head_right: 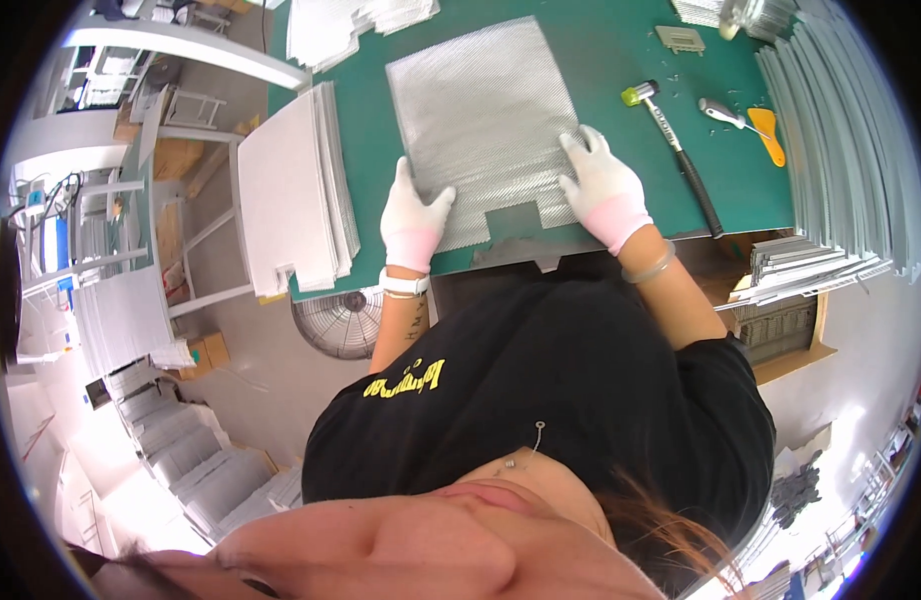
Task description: Assembling air filters by attaching metal frames and drilling screws into the assembly.
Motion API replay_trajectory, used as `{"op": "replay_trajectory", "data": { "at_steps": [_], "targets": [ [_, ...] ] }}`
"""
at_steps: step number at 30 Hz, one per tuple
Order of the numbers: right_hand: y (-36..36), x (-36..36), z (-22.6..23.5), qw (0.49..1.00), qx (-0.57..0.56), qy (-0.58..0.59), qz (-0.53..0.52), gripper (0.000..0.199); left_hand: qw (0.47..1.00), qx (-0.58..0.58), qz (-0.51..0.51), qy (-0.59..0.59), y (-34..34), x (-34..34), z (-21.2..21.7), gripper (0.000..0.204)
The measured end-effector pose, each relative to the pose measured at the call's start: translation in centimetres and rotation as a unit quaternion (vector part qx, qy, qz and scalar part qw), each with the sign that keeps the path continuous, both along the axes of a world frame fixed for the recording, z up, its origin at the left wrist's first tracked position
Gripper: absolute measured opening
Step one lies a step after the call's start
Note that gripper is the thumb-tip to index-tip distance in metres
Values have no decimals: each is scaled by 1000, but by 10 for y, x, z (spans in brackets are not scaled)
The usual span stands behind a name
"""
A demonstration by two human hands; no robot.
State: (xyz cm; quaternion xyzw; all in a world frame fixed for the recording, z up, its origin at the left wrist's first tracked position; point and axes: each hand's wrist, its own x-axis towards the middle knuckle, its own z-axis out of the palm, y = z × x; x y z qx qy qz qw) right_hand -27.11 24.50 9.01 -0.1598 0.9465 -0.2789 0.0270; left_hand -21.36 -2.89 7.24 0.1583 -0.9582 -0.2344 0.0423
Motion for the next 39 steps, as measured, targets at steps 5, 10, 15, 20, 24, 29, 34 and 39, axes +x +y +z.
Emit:
{"op": "replay_trajectory", "data": {
  "at_steps": [5, 10, 15, 20, 24, 29, 34, 39],
  "targets": [
    [49, -66, 17, 987, 87, 105, 83, 37, 996, -32, 6, 82, -15, -7, -3, 83],
    [190, -235, 85, 890, 198, 391, -129, 46, 962, -143, -229, 30, -24, -27, 7, 59],
    [196, -264, 159, 860, 442, 86, -241, 29, 953, -173, -204, 144, -11, -28, 25, 57],
    [183, -255, 191, 822, 277, 434, -244, 28, 921, 32, -175, 346, 6, -7, 33, 40],
    [136, -170, 185, 864, 182, 448, -138, 36, 872, 417, -210, 145, 45, -21, 36, 31],
    [36, -49, 129, 853, 102, 457, 232, 24, 483, 822, -191, 235, 117, -40, 57, 58],
    [-7, 14, 107, 907, -32, 248, 339, 65, 713, 578, -67, 392, 98, -27, 71, 56],
    [29, 6, 95, 960, -88, 265, 33, 76, 761, 593, -73, 252, 25, 17, 70, 70]
  ]
}}
